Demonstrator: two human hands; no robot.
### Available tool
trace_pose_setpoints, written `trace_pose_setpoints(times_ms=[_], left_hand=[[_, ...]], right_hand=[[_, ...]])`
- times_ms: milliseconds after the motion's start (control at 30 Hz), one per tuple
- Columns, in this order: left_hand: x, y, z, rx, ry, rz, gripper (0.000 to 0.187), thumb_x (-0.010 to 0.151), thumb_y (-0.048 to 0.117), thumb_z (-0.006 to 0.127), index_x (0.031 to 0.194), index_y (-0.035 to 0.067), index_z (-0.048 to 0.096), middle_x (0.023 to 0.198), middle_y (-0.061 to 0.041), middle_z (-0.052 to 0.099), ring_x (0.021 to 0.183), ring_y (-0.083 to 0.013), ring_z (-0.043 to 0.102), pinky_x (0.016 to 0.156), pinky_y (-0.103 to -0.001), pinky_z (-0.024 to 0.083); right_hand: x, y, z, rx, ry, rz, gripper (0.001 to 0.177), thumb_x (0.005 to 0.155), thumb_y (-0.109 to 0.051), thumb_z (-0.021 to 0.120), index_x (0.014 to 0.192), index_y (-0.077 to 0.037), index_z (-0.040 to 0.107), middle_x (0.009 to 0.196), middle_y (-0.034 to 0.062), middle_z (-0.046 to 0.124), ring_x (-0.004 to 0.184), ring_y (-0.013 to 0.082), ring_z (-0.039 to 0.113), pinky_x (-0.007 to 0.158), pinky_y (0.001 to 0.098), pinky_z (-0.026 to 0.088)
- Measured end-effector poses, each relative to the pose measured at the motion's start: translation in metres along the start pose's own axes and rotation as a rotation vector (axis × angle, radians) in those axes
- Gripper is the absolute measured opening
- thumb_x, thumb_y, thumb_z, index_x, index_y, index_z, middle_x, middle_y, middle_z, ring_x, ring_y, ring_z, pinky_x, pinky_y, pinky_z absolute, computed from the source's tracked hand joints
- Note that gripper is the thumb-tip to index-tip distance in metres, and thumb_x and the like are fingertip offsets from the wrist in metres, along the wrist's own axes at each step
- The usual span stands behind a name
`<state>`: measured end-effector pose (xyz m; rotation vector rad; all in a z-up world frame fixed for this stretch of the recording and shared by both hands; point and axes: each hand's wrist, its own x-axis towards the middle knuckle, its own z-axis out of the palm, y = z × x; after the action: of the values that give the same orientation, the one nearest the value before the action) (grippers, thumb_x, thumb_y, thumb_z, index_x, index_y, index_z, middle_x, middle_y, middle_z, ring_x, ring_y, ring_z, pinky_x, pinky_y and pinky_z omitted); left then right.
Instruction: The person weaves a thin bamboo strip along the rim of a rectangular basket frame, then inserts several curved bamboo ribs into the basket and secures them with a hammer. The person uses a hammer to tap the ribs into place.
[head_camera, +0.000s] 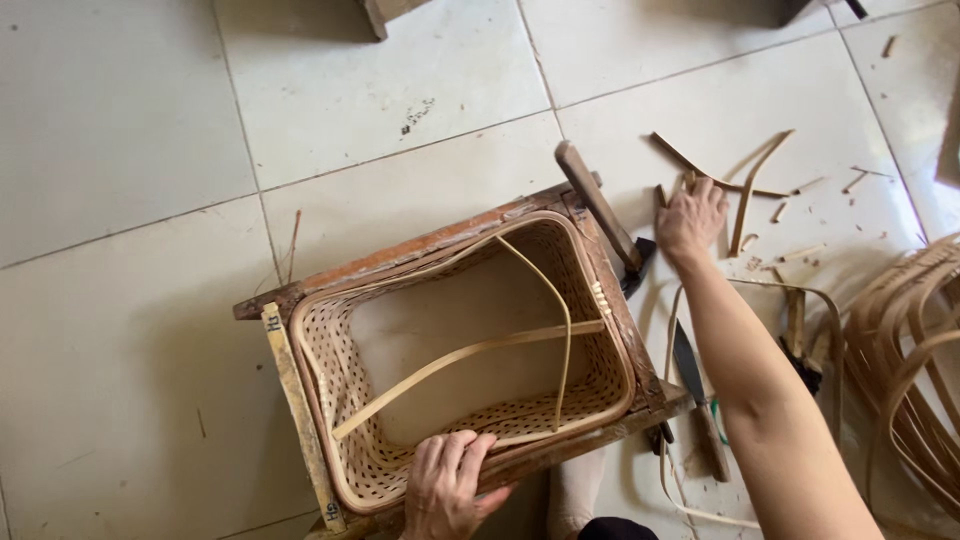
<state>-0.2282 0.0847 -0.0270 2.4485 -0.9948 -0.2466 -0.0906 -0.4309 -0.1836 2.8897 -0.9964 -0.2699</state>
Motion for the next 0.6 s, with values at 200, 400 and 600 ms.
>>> trace_pose_setpoints(times_ms=[200,400,600], left_hand=[[0.0,0.011,-0.012,0.02,0.051,0.017,0.079,0.06,0.042,0.097,0.121,0.006,0.062,0.105,-0.009,0.058,0.097,-0.0262,0.058,0.091,-0.044,0.048],[0.0,0.007,-0.018,0.03,0.045,0.089,0.074,0.066,0.042,0.095,0.12,0.004,0.063,0.099,-0.008,0.057,0.094,-0.0243,0.057,0.092,-0.042,0.049],[-0.004,0.006,-0.014,0.042,0.094,0.125,0.066,0.074,0.047,0.086,0.117,0.002,0.065,0.094,-0.007,0.058,0.09,-0.0223,0.056,0.091,-0.039,0.05]], right_hand=[[0.003,-0.012,-0.052,0.863,0.079,0.024,0.02,0.111,-0.021,0.054,0.116,-0.001,0.052,0.092,0.0097,0.059,0.069,0.0199,0.052,0.058,0.0356,0.046],[-0.058,-0.029,-0.243,0.853,0.371,-0.233,0.031,0.122,-0.029,0.044,0.13,-0.005,0.061,0.08,0.0024,0.051,0.062,0.0105,0.042,0.048,0.0317,0.031],[-0.172,-0.133,-0.295,1.128,-0.038,-0.49,0.043,0.112,-0.033,0.029,0.112,-0.003,0.06,0.071,-0.0018,0.052,0.049,0.0102,0.048,0.038,0.0247,0.043]])
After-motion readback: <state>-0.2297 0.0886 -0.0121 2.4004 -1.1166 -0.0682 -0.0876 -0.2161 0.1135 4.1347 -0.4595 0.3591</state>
